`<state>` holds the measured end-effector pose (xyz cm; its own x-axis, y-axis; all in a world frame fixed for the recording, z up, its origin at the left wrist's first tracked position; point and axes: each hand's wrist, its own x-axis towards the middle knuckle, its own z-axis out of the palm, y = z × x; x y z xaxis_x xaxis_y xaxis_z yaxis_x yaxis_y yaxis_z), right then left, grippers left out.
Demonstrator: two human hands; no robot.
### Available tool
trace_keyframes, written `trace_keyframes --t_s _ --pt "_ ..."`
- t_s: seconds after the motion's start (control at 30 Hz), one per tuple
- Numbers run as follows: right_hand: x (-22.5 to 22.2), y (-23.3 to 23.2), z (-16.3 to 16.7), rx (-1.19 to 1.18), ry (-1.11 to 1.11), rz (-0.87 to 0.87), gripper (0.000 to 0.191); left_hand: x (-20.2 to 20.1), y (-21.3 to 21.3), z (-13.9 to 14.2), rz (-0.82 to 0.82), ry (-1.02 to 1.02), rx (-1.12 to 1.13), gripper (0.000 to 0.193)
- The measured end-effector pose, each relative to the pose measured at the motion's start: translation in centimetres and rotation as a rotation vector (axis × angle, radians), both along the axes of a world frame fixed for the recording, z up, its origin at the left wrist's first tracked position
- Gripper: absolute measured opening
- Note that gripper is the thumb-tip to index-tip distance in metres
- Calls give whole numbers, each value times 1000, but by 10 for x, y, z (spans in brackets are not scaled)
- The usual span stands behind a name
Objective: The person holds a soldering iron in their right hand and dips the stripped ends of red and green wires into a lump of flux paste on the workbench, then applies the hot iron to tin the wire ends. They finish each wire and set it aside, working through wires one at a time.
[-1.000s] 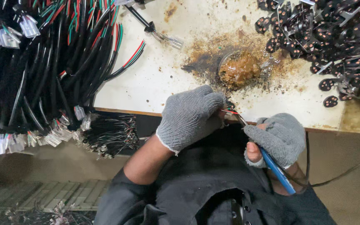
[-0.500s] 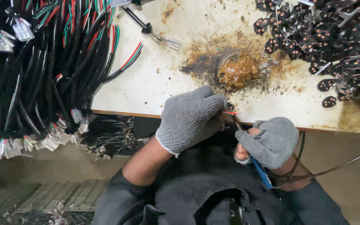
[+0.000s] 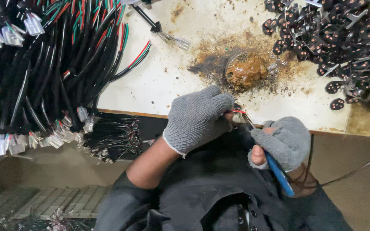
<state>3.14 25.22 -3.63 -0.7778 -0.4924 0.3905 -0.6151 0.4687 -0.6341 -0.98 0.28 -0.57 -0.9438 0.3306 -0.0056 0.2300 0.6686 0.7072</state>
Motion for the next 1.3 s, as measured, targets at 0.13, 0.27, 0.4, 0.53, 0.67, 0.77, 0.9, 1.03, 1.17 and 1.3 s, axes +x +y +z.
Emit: trace_keyframes --t_s 0.13,0.27,0.4,0.53,0.67,0.77,0.9,1.03,1.17,1.3 --pt "-3 -2 11 96 -76 -8 20 0 -1 -2 -7 -24 20 24" --pt "-3 -5 0 119 -26 28 20 1 -2 -4 -16 -9 25 26" --pt "1 1 -16 143 40 34 23 1 0 -3 -8 -21 9 19" --pt "4 6 -18 201 -73 60 24 0 1 -2 11 -9 13 16" --pt "1 1 -10 172 -26 33 23 0 1 -1 10 -3 5 18" --pt "-6 -5 -4 91 11 5 18 0 2 -1 21 6 8 19" --pt "-6 -6 2 -53 101 -22 19 -1 4 -1 41 33 -27 16" --pt "7 -8 9 -81 -134 -257 27 0 5 -1 59 63 0 14" --pt "13 -20 11 -272 -328 -453 29 0 7 -2 71 67 -32 14" --pt "10 -20 18 -689 -528 -257 48 1 8 -3 96 82 -34 13"
